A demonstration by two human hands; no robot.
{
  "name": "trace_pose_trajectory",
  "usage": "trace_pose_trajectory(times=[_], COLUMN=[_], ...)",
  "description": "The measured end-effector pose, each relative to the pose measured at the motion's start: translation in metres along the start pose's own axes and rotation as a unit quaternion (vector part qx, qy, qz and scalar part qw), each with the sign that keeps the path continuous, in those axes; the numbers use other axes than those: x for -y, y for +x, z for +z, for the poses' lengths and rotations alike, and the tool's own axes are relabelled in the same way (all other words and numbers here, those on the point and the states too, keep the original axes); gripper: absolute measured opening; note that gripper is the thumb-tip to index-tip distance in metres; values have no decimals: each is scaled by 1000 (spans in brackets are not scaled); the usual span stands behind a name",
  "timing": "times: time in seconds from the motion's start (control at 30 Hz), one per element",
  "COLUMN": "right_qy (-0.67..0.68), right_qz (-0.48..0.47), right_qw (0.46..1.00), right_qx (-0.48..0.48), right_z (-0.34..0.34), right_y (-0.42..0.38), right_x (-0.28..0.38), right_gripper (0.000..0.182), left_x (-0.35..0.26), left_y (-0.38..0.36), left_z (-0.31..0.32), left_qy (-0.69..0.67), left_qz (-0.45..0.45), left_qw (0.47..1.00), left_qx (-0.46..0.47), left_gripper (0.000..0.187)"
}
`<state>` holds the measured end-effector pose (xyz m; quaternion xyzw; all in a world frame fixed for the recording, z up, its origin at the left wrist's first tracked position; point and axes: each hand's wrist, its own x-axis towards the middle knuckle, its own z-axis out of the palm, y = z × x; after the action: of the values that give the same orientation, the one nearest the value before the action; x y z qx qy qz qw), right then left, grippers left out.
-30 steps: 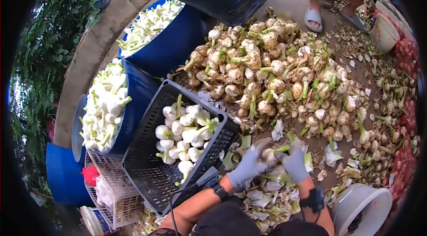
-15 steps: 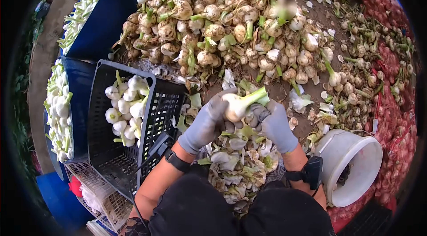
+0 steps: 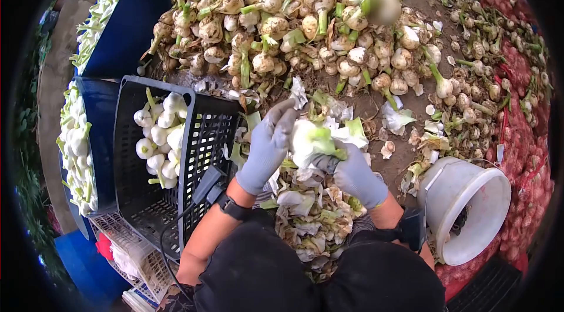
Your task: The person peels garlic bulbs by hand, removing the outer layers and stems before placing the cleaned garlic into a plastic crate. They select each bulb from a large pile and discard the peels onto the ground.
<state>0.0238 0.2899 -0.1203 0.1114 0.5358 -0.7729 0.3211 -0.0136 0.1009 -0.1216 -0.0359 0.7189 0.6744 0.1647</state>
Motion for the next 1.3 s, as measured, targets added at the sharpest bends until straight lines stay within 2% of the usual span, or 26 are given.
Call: trace_pose_trajectory(times=[0.03, 0.1, 0.13, 0.2, 0.3, 0.37, 0.4, 0.43, 0.5, 0.53, 0.6, 0.63, 0.7, 0.73, 0.77, 0.8, 0.87, 0.97, 1.0, 1.03, 1.1, 1.13, 1.17, 1.2, 1.23, 1.3], right_qy=[-2, -86, -112, -191, -307, -574, -597, -596, -605, -602, -670, -672, -680, -684, -672, -617, -433, -435, -543, -546, -374, -317, -353, -384, -394, -672], right_qz=[-1, -69, -27, -40, -59, -50, -39, -41, 28, 23, 134, 134, 79, -98, -59, -168, -336, -320, -270, -271, -247, -230, -196, -159, -151, -34], right_qw=[1000, 994, 993, 981, 949, 796, 785, 786, 787, 788, 677, 675, 714, 720, 737, 768, 834, 841, 795, 792, 889, 912, 893, 866, 868, 725], right_qx=[-1, -7, 21, 13, -38, -186, -163, -159, 116, 122, 273, 273, 145, 69, 45, -24, -60, -20, -16, -16, 95, 122, 199, 277, 262, 143], right_z=[-1, -7, -15, -16, -19, -37, -40, -42, -35, -28, -13, -15, -24, -34, -15, -6, 22, 41, 38, 39, 39, 38, 39, 35, 24, 4], right_y=[5, 8, 10, 4, 0, 1, -3, -7, -15, -20, -31, -31, -30, -27, -21, -11, 11, 30, 32, 33, 24, 17, 5, -4, -8, -11], right_x=[2, 5, -6, -7, 11, 13, 9, -1, -23, -25, -11, -5, 6, -11, 21, 29, 55, 60, 63, 54, 33, 30, 39, 46, 52, 65], right_gripper=[22, 23, 24, 24, 26, 24, 27, 27, 28, 28, 41, 41, 51, 45, 60, 76, 71, 51, 36, 36, 30, 28, 37, 47, 47, 62], left_x=[-5, -2, -4, -11, -3, -5, 3, 4, -1, -16, -31, -43, -81, -73, -73, -72, -75, -69, -66, -61, -51, -84, -78, -76, -96, -98], left_y=[-1, -1, 0, -1, -3, -8, -9, -9, -6, -6, -6, -7, -26, -30, -25, -23, -18, -12, -14, -14, -13, -21, -16, -18, -28, -48], left_z=[4, 2, 1, 2, 2, -4, 3, 3, -4, -22, -43, -52, -60, -77, -77, -71, -37, -13, -14, -24, -45, -38, -65, -103, -118, -178], left_qy=[-20, 194, 199, 23, -48, -286, -286, -284, -328, -388, -376, -340, -373, -523, -469, -430, -372, -404, -354, -405, -502, -172, -245, -114, 153, 129], left_qz=[23, 199, 178, -63, -100, -178, -84, -84, -65, -105, 12, 67, 72, 44, 52, 25, 36, -16, 32, 34, 43, 96, 132, 218, 255, 285], left_qw=[1000, 959, 960, 991, 989, 936, 950, 951, 942, 915, 924, 932, 917, 844, 879, 899, 924, 913, 933, 912, 860, 951, 896, 897, 849, 789], left_qx=[7, 57, 85, 117, 103, 100, 91, 87, 0, 14, -75, -106, -126, -110, -63, -78, -88, -55, -53, -63, -82, -238, -346, -368, -436, -528], left_gripper=[51, 53, 56, 50, 41, 41, 49, 49, 47, 50, 51, 52, 54, 54, 55, 54, 52, 47, 47, 44, 39, 33, 30, 29, 29, 35])
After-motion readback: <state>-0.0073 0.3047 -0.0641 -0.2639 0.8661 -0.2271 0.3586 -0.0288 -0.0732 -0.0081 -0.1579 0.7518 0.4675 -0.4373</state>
